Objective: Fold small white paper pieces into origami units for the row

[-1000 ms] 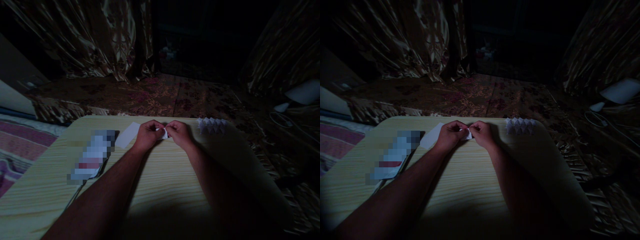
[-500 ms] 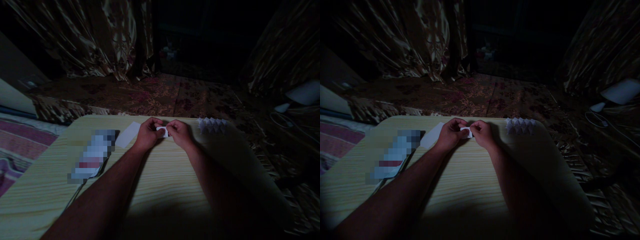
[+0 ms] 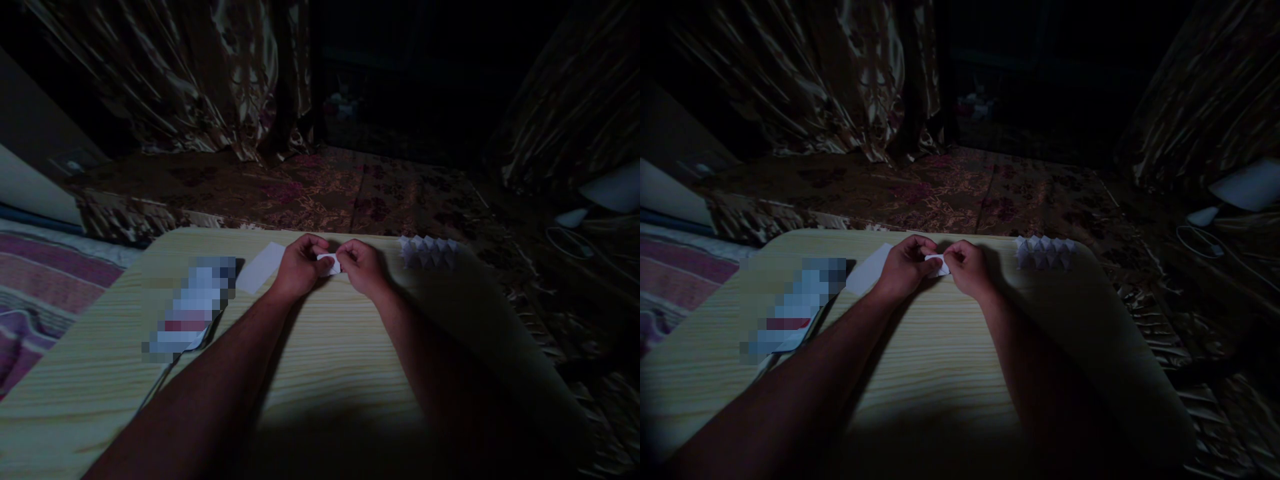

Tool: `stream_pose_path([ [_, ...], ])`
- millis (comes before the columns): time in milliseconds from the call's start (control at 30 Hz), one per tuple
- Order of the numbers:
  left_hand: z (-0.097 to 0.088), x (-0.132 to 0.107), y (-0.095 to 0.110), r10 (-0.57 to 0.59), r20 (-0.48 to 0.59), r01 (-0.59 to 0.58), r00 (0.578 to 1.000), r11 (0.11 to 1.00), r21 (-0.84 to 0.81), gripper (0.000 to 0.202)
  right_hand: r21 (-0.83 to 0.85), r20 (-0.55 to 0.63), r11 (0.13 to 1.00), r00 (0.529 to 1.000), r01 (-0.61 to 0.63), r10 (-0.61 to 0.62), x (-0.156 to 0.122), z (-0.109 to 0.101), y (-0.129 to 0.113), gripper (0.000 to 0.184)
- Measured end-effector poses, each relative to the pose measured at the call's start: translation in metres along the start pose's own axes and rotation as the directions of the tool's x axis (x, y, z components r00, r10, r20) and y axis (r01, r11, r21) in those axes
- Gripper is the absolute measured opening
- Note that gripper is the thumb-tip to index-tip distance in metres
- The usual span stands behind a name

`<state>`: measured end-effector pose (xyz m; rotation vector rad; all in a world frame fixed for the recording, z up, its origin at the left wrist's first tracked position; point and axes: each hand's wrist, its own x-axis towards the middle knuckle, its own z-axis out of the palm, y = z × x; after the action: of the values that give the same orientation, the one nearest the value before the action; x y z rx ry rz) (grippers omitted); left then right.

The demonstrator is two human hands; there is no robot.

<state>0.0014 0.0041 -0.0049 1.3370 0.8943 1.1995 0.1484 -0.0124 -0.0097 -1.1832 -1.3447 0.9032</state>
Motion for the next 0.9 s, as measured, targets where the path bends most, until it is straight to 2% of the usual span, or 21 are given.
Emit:
stream_pose_path([
  [667, -0.0002, 0.0015, -0.0015, -0.005, -0.021, 0.003, 1.0, 0.996, -0.087, 0.036, -0.027, 0.013, 0.999, 1.0, 0.022, -0.022, -0.0011, 0.0, -0.0004, 0.01],
  [900, 0.0011, -0.0006, 0.0011, 0.015, -0.032, -0.016, 0.999, 1.0, -0.009, 0.029, -0.049, 0.015, 0.999, 1.0, 0.023, -0.023, -0.0012, -0.0003, -0.0023, 0.01],
])
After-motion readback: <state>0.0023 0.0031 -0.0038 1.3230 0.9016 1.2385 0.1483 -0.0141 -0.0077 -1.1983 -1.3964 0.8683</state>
